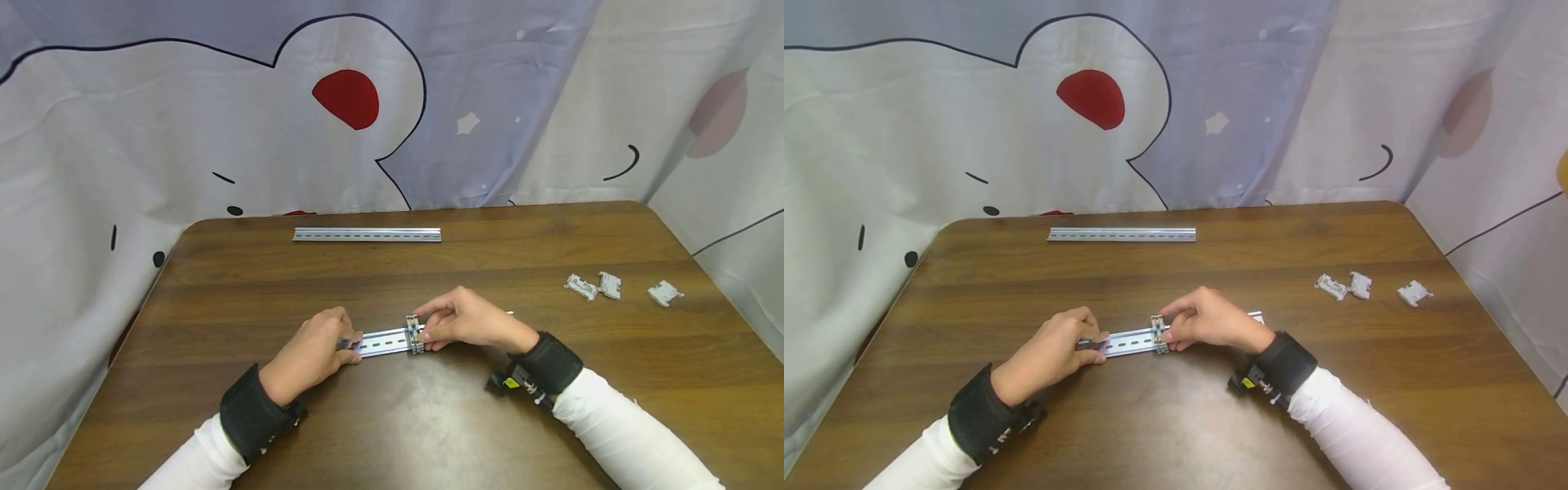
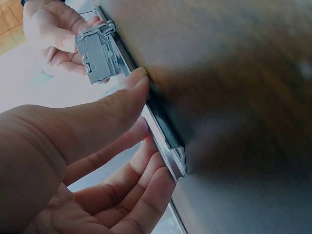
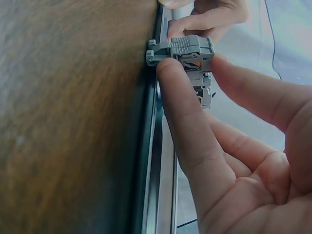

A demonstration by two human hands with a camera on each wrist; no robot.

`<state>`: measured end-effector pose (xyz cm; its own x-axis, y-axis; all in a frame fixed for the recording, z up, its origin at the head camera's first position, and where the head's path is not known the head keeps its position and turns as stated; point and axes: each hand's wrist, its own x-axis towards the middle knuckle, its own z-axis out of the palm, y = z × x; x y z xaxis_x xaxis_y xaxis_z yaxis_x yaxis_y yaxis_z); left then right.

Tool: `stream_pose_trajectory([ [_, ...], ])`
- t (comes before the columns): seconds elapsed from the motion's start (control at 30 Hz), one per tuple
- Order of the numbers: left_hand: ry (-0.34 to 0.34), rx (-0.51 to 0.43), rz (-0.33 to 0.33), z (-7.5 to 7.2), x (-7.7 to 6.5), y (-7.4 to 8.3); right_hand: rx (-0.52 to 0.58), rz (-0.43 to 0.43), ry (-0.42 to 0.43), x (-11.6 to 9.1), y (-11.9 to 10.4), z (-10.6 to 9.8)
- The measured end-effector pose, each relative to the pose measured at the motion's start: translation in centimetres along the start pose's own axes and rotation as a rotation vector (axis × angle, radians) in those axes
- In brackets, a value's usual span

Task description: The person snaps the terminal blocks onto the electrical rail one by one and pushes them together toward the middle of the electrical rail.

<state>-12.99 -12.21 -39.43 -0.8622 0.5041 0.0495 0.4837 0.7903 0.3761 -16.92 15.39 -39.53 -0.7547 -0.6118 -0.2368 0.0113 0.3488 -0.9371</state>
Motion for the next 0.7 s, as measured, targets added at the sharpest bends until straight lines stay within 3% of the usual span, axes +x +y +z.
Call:
stream_pose_trajectory([
  [0.23, 0.012, 0.007, -0.004, -0.2, -0.1, -0.2, -0.1, -0.033, -0.012, -0.3, -0.5, -0.5],
  [0.3, 0.014, 0.007, -0.005, -0.2, 0.0, -0.1, -0.201, -0.075, 0.012, -0.7, -0.6, -1.0],
  [0.4, 0.014, 0.005, -0.008, -0.2, 0.1, 0.0, -0.443, -0.151, 0.094, -1.5, -0.4, -1.8],
  [0.53, 0.015, 0.002, -0.002, 0.0, 0.1, 0.1, -0.752, -0.178, 0.197, -3.2, 0.4, -2.9],
  [0.6, 0.014, 0.004, 0.004, 0.0, 0.0, 0.0, -0.834, -0.167, 0.215, -4.1, 1.0, -3.4],
  [0.7, 0.008, 0.007, -0.002, -0.1, -0.3, -0.3, -0.868, -0.169, 0.22, -5.1, 2.0, -4.0],
])
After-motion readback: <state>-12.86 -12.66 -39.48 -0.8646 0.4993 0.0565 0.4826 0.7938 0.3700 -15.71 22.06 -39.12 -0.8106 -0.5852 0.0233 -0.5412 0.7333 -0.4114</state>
